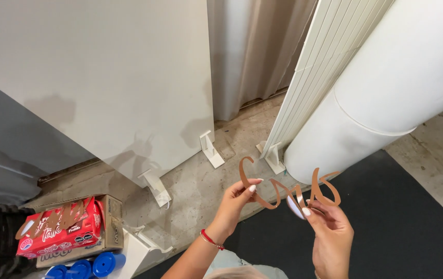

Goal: The person applies brown cursive letter stickers to a white vertical panel, spelling out 'Gus' and then adding a 'V'. They peel backing from each letter and press it onto the surface. The person handles a red box of letters and a tray of purple and blue plastic cups nearby.

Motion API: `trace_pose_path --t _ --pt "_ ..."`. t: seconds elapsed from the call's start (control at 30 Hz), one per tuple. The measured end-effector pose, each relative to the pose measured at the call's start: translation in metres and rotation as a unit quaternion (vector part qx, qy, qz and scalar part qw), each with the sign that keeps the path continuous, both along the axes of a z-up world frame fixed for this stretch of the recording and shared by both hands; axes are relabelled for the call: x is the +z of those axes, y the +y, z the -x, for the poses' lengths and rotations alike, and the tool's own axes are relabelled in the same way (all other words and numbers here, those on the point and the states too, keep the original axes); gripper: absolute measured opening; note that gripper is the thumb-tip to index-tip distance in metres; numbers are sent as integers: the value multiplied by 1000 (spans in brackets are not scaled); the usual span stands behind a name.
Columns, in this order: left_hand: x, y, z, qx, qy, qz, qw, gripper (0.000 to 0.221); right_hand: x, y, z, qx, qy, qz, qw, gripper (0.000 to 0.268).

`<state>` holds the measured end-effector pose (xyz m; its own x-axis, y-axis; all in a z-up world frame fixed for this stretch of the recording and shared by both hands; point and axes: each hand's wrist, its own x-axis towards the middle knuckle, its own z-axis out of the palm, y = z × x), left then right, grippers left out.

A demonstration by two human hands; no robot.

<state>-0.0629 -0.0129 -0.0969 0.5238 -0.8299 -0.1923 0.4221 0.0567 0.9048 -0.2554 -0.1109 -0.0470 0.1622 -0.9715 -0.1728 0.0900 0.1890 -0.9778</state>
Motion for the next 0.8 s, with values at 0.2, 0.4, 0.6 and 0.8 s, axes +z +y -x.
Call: trace_pose_path --t 0.2,0.4,0.6,0.8 --pt "15 5 -4 63 -123 -21 990 63 -1 0 -12 -18 20 16 1000 26" --pt "17 13 -10 125 -116 -4 985 34 1 -3 -19 11 -21 16 1000 49" --pt "39 30 -27 157 -85 14 984 14 -31 -15 -37 76 -87 58 992 18" --pt "32 59 -62 235 -96 -13 967 9 -35 -10 -88 139 -99 91 981 24"
